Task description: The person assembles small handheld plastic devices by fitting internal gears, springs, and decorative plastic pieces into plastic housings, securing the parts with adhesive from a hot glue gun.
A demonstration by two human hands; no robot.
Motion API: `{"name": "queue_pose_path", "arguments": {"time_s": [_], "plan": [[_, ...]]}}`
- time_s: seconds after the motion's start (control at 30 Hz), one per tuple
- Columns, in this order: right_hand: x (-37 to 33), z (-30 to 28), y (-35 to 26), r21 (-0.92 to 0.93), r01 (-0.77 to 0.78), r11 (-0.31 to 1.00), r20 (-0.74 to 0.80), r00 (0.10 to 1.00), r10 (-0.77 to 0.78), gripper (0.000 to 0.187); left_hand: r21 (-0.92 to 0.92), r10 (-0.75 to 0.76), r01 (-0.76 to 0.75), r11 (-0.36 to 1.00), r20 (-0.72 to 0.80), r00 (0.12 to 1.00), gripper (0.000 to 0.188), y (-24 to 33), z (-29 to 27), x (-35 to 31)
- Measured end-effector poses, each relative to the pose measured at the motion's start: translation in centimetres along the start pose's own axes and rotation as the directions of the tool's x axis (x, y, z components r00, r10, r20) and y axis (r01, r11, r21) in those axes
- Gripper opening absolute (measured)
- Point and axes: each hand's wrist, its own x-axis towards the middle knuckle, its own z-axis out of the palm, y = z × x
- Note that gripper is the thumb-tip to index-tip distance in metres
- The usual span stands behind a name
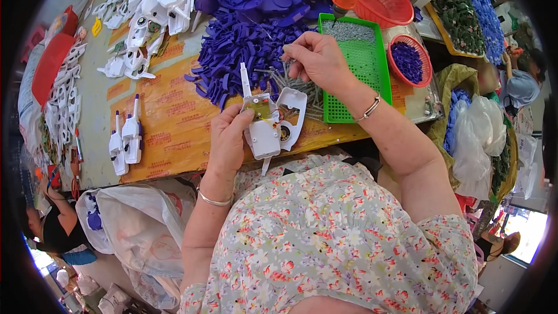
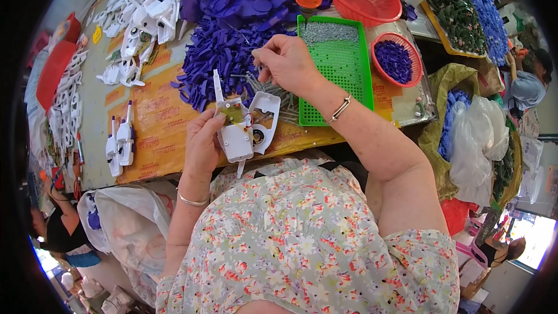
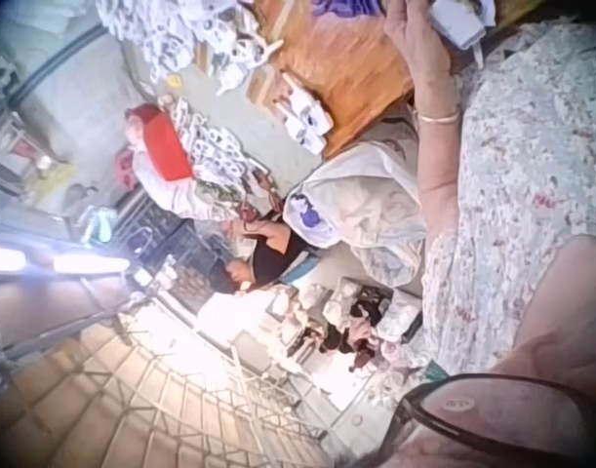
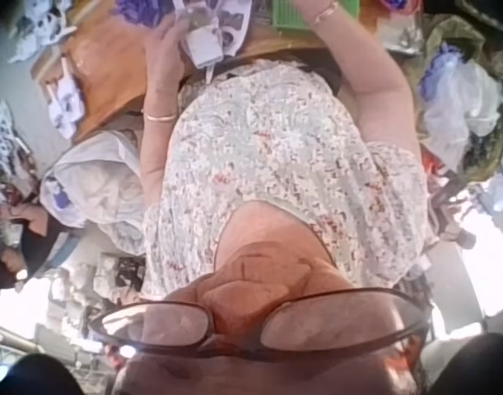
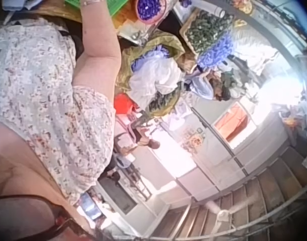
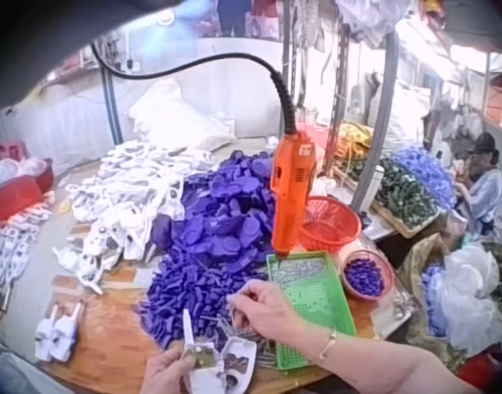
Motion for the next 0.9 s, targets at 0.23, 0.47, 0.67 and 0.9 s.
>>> {"name": "queue_pose_path", "arguments": {"time_s": [0.23, 0.47, 0.67, 0.9], "plan": [[-0.1, 0.2, 0.1, -0.069, 0.124, 0.99, -0.032, 0.991, -0.127, 0.023, 0.198, 0.096, -0.084, 0.977, -0.052, 0.994, 0.023, -0.9, -0.8, 0.2], [-2.0, 0.6, -1.0, 0.071, 0.053, 0.996, -0.034, 0.998, -0.051, 0.023, 0.969, 0.582, -0.236, 0.068, 0.154, 0.798, 0.03, 1.0, 0.4, -1.8], [-4.0, 1.9, -2.5, 0.24, -0.017, 0.971, 0.036, 0.999, 0.008, 0.021, 0.769, 0.539, -0.522, 0.368, 0.281, 0.794, 0.019, 2.8, 3.8, 0.5], [-4.8, 1.6, -1.7, 0.284, 0.031, 0.958, 0.076, 0.996, -0.055, 0.018, 0.521, 0.445, -0.49, 0.699, 0.219, 0.868, 0.01, 0.8, 3.7, 2.2]]}}
